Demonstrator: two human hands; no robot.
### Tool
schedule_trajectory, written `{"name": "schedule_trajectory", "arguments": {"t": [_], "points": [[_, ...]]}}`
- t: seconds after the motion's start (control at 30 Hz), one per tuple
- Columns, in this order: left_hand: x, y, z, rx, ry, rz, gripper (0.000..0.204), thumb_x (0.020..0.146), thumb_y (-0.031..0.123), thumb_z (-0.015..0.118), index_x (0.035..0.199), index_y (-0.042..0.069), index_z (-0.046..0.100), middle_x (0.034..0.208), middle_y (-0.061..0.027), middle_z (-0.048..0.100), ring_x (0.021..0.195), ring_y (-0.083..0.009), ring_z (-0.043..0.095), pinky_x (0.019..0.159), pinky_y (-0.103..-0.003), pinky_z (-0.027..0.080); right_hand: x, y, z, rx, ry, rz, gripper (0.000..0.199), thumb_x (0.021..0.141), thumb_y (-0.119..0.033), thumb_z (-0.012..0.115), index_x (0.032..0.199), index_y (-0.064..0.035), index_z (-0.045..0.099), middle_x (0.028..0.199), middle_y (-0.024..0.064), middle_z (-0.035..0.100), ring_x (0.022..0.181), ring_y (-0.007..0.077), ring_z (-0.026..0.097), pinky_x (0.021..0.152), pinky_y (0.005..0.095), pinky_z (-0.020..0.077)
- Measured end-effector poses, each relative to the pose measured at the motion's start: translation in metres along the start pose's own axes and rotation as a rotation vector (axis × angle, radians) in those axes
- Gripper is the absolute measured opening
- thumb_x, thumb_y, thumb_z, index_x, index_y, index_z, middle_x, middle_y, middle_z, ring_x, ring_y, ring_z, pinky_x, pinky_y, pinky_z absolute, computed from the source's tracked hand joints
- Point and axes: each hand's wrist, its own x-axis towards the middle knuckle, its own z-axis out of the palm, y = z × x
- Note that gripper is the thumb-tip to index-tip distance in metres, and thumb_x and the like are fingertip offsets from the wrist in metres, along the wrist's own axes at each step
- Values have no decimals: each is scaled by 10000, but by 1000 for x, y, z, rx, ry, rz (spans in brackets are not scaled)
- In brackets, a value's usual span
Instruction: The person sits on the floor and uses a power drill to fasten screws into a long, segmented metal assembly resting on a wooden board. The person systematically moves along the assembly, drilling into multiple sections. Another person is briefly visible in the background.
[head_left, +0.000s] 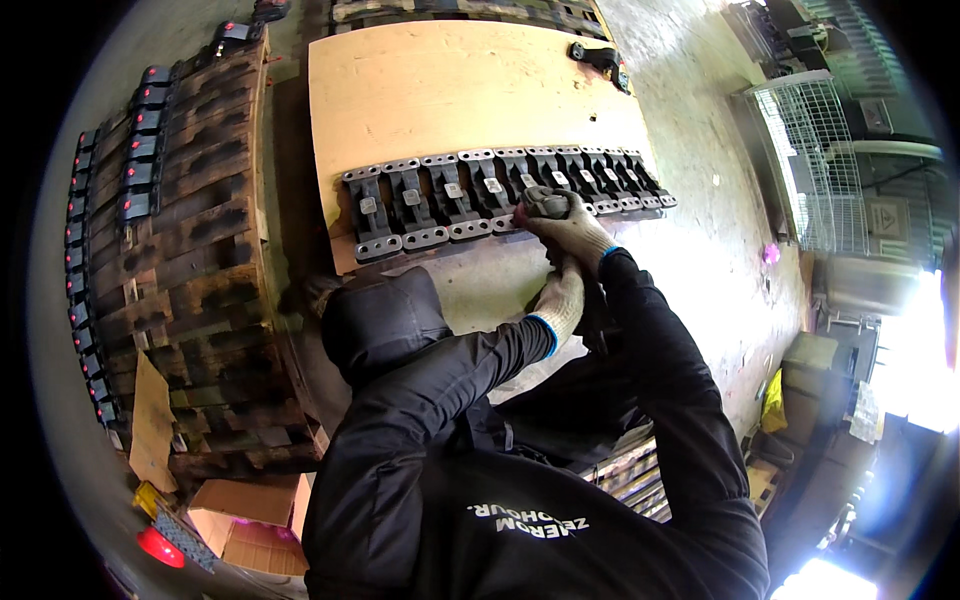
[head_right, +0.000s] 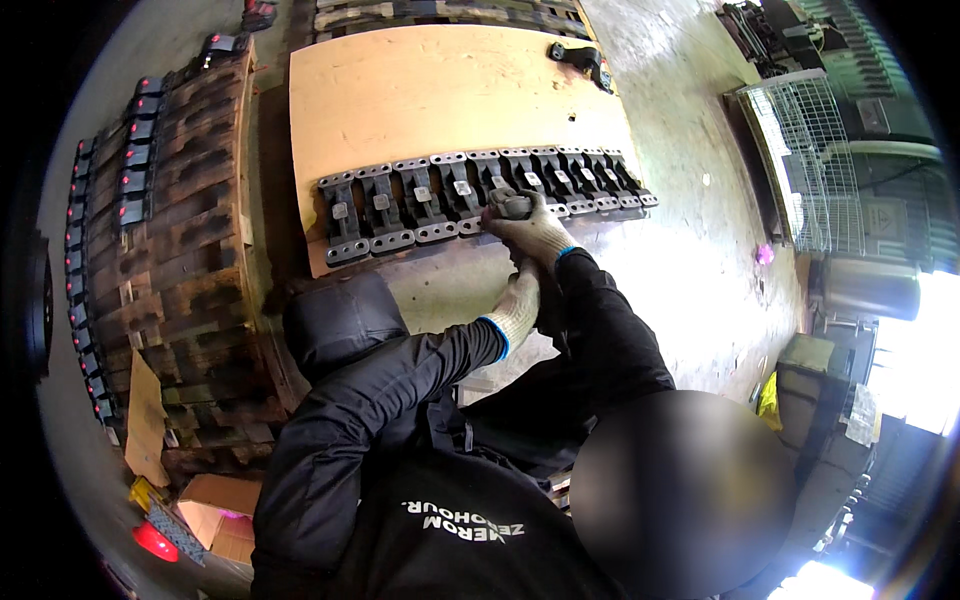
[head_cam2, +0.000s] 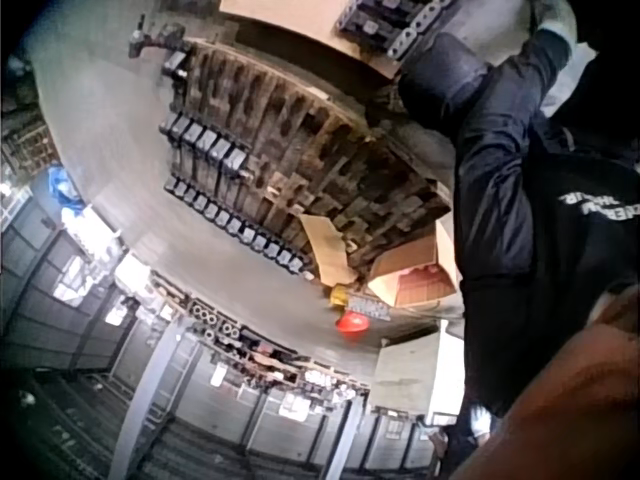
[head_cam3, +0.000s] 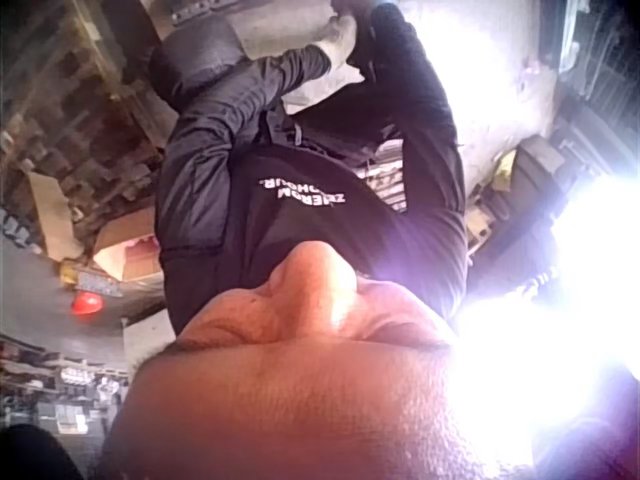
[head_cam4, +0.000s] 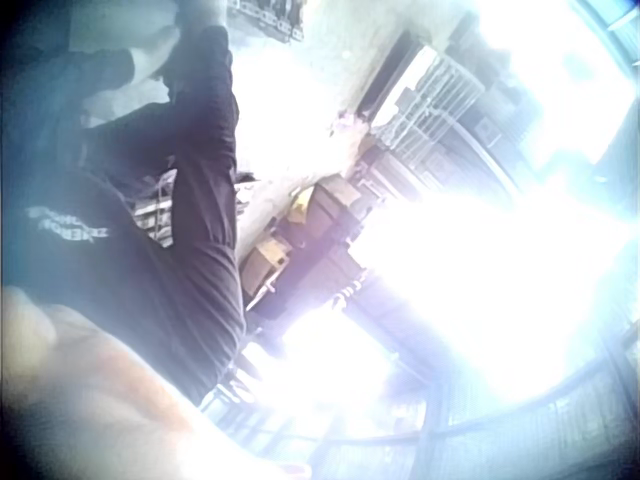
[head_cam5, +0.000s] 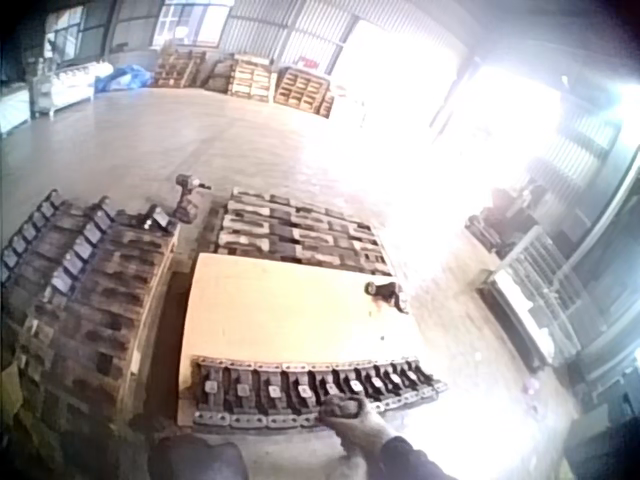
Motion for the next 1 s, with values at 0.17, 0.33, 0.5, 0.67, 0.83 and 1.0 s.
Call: {"name": "schedule_trajectory", "arguments": {"t": [0.17,0.33,0.5,0.67,0.83,1.0], "points": [[-78,64,1,-208,46,-166,874,1007,738,296,1387,-17,522,1322,-212,654,1175,-356,689,967,-450,571,-16,-10,7,29,-114,31,1149,700,-466,932,1537,33,322,1246,179,660,1042,231,675,897,339,573],[-58,63,-19,-229,-133,-236,797,1045,667,327,1510,26,410,1489,-163,549,1335,-315,587,1061,-421,531,-15,-19,7,-6,-79,-7,1124,711,-456,924,1532,33,331,1250,183,660,1077,238,675,934,347,568],[-64,78,2,93,-11,-83,754,1048,657,322,1472,42,419,1324,-182,630,1154,-304,664,858,-436,587,3,3,-20,94,13,-4,1128,723,-427,917,1570,-14,297,1231,197,669,1018,233,694,884,339,590],[-55,95,-3,419,-27,122,775,1050,638,341,1415,-43,397,1264,-308,623,1212,-419,620,974,-477,504,-13,-34,-48,355,-23,27,960,821,-277,882,1545,-53,293,1113,147,675,881,192,686,769,337,594],[-71,127,3,531,41,149,716,1044,627,368,1387,2,437,1311,-342,611,1264,-508,577,1035,-520,468,-4,-47,-60,417,-78,-67,1017,818,-241,875,1582,-20,243,1180,165,680,1002,203,687,908,325,563],[-29,89,12,423,135,251,752,1027,670,359,1418,31,424,1304,-340,628,1258,-509,585,1044,-547,455,20,-40,-68,225,-146,-142,908,849,-282,870,1555,-96,330,1120,121,657,818,167,668,684,315,589]]}}
